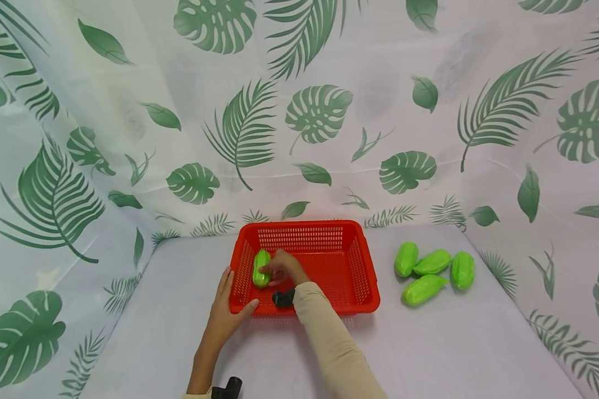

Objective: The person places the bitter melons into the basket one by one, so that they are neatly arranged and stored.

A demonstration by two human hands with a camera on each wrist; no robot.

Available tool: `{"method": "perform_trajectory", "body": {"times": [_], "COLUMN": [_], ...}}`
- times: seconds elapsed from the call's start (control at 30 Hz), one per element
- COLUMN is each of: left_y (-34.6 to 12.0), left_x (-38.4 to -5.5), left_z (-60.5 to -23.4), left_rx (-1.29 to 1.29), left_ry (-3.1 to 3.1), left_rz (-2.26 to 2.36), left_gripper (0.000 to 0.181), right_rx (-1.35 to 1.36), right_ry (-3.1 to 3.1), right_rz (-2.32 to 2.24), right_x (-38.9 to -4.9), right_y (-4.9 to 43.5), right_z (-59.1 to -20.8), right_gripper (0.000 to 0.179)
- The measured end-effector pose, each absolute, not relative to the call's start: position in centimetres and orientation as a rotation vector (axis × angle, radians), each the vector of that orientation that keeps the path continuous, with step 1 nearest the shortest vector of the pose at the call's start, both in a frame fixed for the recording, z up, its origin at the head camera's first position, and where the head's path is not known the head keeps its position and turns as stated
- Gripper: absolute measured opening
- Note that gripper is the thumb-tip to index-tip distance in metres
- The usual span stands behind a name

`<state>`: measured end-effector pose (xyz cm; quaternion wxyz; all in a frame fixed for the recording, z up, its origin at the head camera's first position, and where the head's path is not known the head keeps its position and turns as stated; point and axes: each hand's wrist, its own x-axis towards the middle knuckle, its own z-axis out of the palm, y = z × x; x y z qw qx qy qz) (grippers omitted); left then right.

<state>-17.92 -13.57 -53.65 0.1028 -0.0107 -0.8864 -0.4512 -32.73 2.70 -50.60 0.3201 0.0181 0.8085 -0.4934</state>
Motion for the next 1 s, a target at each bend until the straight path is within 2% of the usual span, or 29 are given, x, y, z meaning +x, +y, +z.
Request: {"method": "perform_trajectory", "body": {"times": [1.0], "left_y": [-13.7], "left_x": [-17.9], "left_z": [-53.7], "left_rx": [-0.026], "left_ry": [-2.627], "left_rz": [-1.333], "left_gripper": [0.102], "right_rx": [0.084], "right_ry": [2.163], "right_rz": [-1.238], "right_x": [-31.6], "right_y": [2.9], "right_z": [-49.7], "right_gripper": [0.035]}}
